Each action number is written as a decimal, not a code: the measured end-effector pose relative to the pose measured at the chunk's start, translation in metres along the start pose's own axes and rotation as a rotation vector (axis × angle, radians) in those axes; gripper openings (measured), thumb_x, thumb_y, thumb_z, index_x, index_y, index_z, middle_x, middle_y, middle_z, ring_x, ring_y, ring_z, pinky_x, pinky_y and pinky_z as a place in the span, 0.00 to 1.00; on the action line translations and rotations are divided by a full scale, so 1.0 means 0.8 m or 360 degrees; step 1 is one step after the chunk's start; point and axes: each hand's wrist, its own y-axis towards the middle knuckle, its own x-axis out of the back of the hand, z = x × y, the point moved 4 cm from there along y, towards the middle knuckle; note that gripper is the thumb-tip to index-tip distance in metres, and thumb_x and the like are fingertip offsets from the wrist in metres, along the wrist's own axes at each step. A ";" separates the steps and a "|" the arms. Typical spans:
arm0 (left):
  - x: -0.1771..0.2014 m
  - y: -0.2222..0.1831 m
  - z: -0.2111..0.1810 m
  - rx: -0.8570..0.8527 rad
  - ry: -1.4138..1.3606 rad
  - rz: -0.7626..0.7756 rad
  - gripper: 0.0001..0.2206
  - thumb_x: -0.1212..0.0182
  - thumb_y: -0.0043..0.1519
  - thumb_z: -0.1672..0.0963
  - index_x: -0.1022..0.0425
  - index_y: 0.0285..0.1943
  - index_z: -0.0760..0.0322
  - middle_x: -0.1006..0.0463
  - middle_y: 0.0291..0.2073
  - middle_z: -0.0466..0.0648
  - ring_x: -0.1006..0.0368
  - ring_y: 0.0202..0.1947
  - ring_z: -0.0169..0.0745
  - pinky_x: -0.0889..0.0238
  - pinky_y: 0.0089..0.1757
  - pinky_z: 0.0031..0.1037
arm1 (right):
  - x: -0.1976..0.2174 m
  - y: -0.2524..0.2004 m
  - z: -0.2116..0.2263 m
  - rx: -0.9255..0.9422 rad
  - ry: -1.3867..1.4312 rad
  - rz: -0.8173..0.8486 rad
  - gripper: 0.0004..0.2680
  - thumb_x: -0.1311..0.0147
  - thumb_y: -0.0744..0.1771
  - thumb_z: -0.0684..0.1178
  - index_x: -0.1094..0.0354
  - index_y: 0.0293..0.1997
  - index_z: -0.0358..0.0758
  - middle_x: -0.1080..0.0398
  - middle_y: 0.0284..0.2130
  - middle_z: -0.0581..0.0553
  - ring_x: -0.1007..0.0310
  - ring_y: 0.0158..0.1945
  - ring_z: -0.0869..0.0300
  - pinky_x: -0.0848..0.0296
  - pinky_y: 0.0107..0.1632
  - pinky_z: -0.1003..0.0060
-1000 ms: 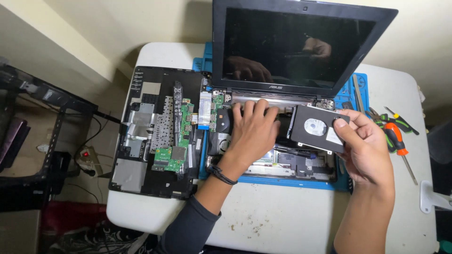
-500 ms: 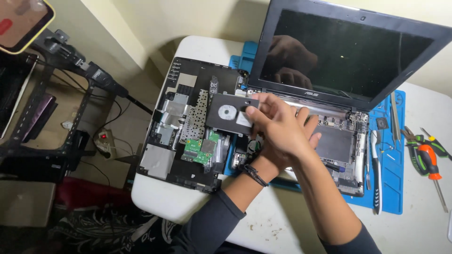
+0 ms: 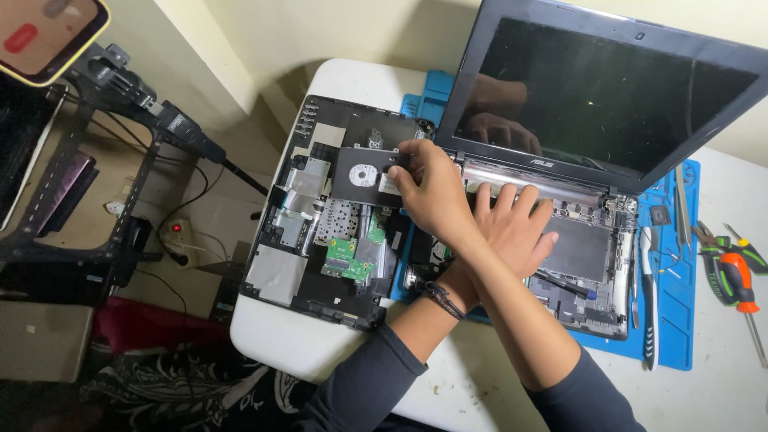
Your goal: Disassembling a laptop by unscrewing the motherboard and removing internal components like the hard drive and daughterboards.
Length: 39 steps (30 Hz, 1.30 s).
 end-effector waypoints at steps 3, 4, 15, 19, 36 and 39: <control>0.000 -0.001 0.000 -0.0011 -0.0027 -0.0022 0.20 0.46 0.60 0.47 0.27 0.54 0.63 0.35 0.42 0.50 0.36 0.47 0.55 0.52 0.57 0.59 | -0.001 -0.003 0.008 0.0066 -0.0103 -0.0026 0.13 0.42 0.67 0.42 0.32 0.56 0.25 0.29 0.36 0.30 0.20 0.38 0.44 0.19 0.39 0.52; 0.001 -0.002 -0.001 -0.0011 -0.0027 -0.0021 0.20 0.46 0.60 0.47 0.27 0.54 0.63 0.35 0.42 0.50 0.36 0.47 0.55 0.52 0.57 0.59 | -0.001 -0.005 0.011 0.0065 -0.0102 -0.0026 0.13 0.42 0.67 0.42 0.32 0.56 0.25 0.29 0.36 0.30 0.20 0.38 0.44 0.19 0.39 0.52; -0.002 -0.001 0.001 -0.0001 0.0011 0.0147 0.20 0.47 0.62 0.47 0.29 0.57 0.61 0.35 0.45 0.48 0.37 0.51 0.53 0.53 0.60 0.59 | 0.015 -0.036 0.084 0.0285 -0.0584 0.0070 0.12 0.44 0.66 0.37 0.29 0.55 0.38 0.39 0.48 0.32 0.22 0.43 0.33 0.20 0.41 0.36; 0.004 0.000 0.001 -0.0020 0.0023 0.0158 0.21 0.48 0.63 0.47 0.30 0.57 0.61 0.36 0.45 0.49 0.37 0.50 0.53 0.53 0.59 0.59 | 0.009 -0.031 0.055 0.0331 -0.0538 0.0104 0.11 0.45 0.66 0.41 0.28 0.54 0.43 0.39 0.50 0.36 0.21 0.38 0.36 0.22 0.38 0.38; 0.053 0.012 0.023 -0.0071 0.0084 0.0066 0.18 0.41 0.49 0.57 0.25 0.50 0.60 0.32 0.39 0.48 0.35 0.44 0.53 0.44 0.52 0.53 | 0.209 -0.123 -0.054 0.0299 -0.0455 -0.0360 0.07 0.44 0.66 0.36 0.22 0.39 0.44 0.27 0.27 0.43 0.30 0.25 0.48 0.33 0.28 0.60; 0.058 0.012 0.034 -0.0040 -0.0031 0.0203 0.16 0.46 0.53 0.60 0.25 0.51 0.58 0.34 0.39 0.46 0.36 0.44 0.51 0.43 0.50 0.45 | 0.218 -0.136 -0.048 0.0192 -0.0564 -0.0140 0.05 0.43 0.65 0.39 0.24 0.41 0.38 0.26 0.29 0.33 0.28 0.28 0.38 0.30 0.31 0.48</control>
